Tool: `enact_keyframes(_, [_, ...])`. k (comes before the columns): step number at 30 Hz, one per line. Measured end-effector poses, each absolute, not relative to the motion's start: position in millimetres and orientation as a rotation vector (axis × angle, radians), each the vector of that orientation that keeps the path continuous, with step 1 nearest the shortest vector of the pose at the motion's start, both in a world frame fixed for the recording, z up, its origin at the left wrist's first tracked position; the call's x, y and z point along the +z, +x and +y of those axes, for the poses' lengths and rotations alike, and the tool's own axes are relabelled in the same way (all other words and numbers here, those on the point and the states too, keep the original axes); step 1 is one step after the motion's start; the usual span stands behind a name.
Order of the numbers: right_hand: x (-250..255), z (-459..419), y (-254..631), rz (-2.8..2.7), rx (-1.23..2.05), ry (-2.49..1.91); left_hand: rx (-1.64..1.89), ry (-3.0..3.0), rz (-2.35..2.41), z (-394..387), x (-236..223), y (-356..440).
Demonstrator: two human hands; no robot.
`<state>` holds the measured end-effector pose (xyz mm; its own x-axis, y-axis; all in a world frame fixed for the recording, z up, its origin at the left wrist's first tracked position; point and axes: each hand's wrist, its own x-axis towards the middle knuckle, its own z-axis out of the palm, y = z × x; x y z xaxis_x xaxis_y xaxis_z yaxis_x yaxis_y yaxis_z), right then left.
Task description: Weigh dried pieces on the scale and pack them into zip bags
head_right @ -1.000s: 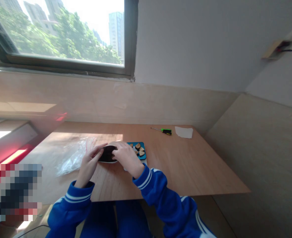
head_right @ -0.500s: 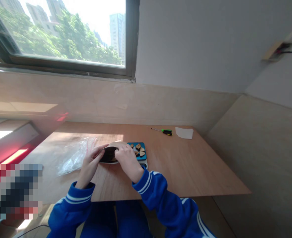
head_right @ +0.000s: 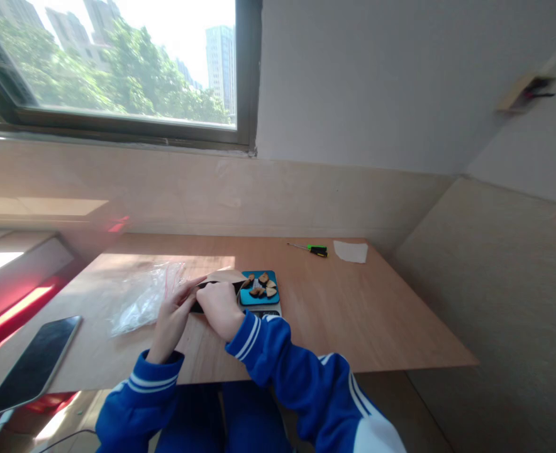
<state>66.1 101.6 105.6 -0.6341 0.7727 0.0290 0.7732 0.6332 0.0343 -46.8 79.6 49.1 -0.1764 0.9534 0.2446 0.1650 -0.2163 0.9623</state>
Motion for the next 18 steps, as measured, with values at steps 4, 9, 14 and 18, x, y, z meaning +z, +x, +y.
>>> enact_keyframes(4, [113.5,94.9,81.2,-2.743,-0.077,-1.419,1.465,1.376,1.344,81.9,48.0,-50.6])
enact_keyframes(9, [124.1,88.4,118.4,-2.383,0.114,-1.469,1.479,1.293,1.324,87.0,51.0,-50.1])
enact_keyframes(14, [106.4,99.6,137.2,-1.949,0.434,-1.330,1.501,1.297,1.390,92.8,57.1,-48.2])
enact_keyframes(18, [88.9,108.0,148.4,-1.617,0.755,-1.238,1.542,1.271,1.405,99.4,58.2,-51.6])
